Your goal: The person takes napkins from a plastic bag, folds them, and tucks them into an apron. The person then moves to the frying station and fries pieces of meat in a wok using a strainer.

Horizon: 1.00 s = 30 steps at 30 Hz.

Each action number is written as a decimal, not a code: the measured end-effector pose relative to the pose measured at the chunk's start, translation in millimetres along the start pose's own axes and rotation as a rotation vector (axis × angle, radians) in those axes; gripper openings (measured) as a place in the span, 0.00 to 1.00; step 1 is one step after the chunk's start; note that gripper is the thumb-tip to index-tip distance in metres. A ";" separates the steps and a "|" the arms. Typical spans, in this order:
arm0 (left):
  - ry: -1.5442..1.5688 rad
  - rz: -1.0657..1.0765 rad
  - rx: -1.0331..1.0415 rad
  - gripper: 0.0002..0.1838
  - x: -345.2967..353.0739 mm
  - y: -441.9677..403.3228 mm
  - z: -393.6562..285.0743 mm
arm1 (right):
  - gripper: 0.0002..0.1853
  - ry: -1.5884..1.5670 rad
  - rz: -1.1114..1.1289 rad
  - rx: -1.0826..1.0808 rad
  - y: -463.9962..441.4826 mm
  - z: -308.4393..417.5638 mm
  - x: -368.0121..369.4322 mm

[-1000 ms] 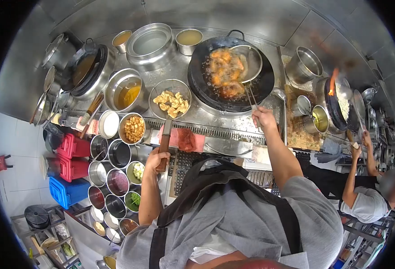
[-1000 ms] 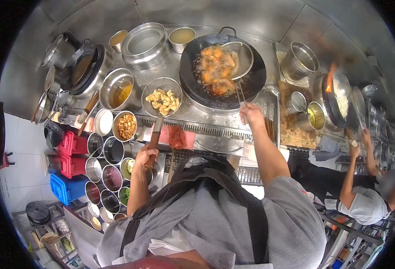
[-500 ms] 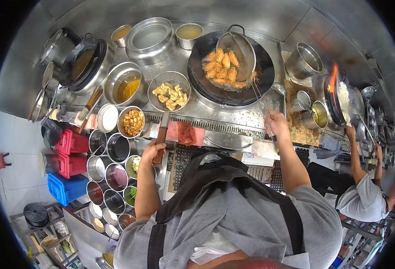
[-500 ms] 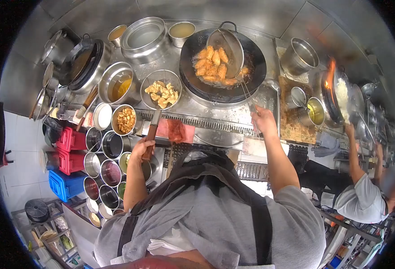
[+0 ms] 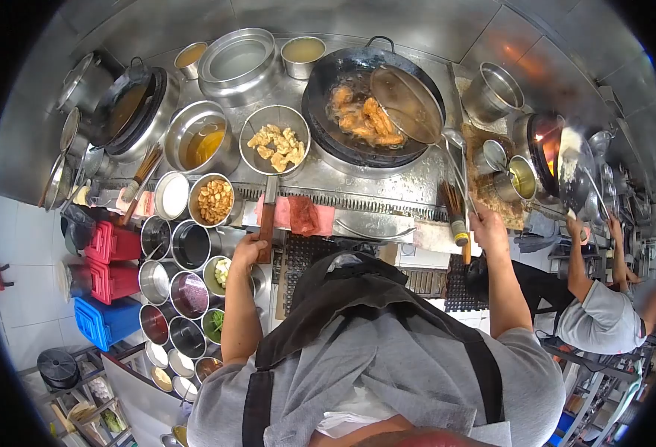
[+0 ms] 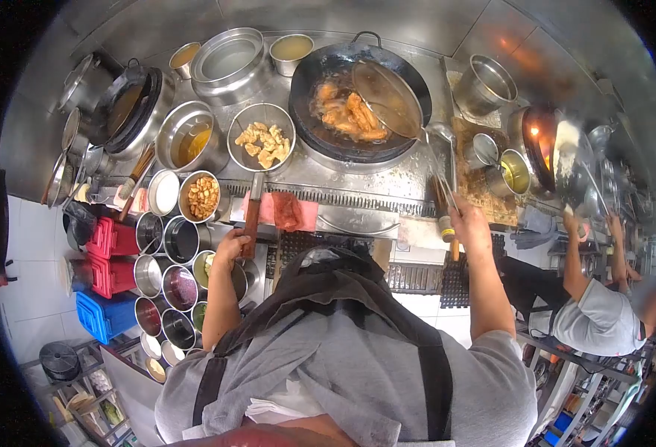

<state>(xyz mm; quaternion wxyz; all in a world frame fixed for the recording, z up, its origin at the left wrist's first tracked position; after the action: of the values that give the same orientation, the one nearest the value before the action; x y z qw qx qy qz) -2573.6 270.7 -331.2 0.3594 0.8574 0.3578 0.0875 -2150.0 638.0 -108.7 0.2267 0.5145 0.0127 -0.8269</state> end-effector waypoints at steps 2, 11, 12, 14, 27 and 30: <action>-0.141 -0.043 0.020 0.28 -5.2 0.0 0.5 | 0.20 0.016 -0.062 -0.082 -7.6 -19.9 -2.4; -0.207 -0.178 0.105 0.31 -22.8 -19.6 17.8 | 0.15 0.187 -0.362 -0.258 -131.5 26.4 -7.2; -0.203 -0.185 0.108 0.31 -22.3 -17.3 13.6 | 0.13 0.224 -0.382 -0.295 -150.1 31.1 2.5; -0.170 -0.152 0.063 0.30 -17.0 -9.7 8.7 | 0.10 -0.132 -0.062 0.015 -183.9 24.5 38.4; -0.066 -0.135 0.040 0.30 -18.4 -13.8 22.2 | 0.10 -0.904 0.268 0.049 -132.8 53.8 117.8; -0.054 -0.136 0.018 0.30 -18.6 -15.4 16.4 | 0.21 -0.632 0.144 -0.027 -116.5 60.8 82.8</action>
<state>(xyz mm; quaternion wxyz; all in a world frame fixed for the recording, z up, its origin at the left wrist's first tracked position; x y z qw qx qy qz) -2588.9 256.6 -351.6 0.3664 0.8363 0.4061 0.0367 -2277.0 697.1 -175.8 0.2843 0.2288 -0.0838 -0.9273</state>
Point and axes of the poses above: each hand's wrist, its own y-axis away from the middle knuckle, its own x-axis out of the palm, z = x × y, the point moved 7 cm from there along -y, towards the middle knuckle
